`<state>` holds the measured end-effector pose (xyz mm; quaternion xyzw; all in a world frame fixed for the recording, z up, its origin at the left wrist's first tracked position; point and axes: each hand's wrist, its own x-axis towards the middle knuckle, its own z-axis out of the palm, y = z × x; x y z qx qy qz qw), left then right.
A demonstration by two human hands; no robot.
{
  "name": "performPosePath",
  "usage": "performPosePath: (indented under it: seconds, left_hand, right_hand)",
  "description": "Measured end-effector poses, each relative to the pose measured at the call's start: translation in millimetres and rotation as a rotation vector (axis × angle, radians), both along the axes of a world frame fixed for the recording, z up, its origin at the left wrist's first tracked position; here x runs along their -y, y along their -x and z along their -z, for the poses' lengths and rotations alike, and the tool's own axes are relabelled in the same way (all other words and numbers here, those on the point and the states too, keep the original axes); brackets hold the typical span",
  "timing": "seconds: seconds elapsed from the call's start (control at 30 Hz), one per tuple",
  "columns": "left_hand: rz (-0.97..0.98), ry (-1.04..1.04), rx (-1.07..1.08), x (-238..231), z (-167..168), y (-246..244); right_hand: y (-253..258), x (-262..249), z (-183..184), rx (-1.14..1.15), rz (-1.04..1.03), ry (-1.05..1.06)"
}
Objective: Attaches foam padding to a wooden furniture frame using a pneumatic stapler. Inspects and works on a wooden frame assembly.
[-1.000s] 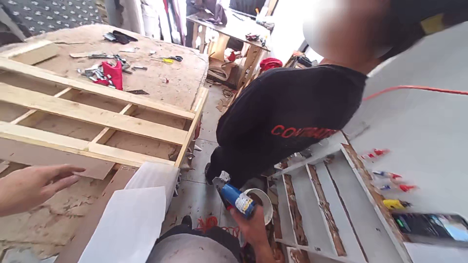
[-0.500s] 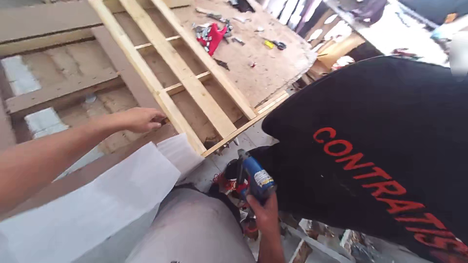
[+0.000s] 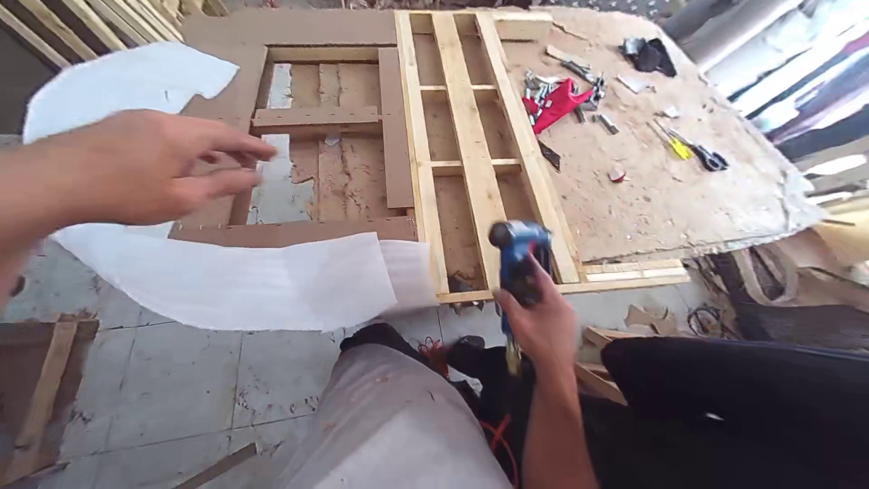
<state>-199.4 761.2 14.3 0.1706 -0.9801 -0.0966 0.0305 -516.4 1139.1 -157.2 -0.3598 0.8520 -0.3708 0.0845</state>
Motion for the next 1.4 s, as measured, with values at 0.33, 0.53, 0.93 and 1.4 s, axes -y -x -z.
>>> performPosePath:
  seconds: [0.33, 0.53, 0.93, 1.4]
  left_hand:
    - [-0.456, -0.144, -0.233, -2.9, 20.3, -76.7]
    - [-0.399, -0.286, -0.168, -0.8, 22.8, -28.6]
    - [0.237, -0.162, -0.214, 71.0, 28.5, 94.5]
    - [0.52, -0.265, 0.378, 21.1, 109.3, 321.7]
  right_hand:
    - [59.3, 105.9, 44.5, -0.159, 0.046, -0.333]
    - [58.4, 108.1, 59.0, -0.158, 0.128, -0.365]
    - [56.1, 102.3, 70.0, -0.058, 0.267, -0.251]
    - [118.9, 47.7, 42.9, -0.024, 0.295, 0.05]
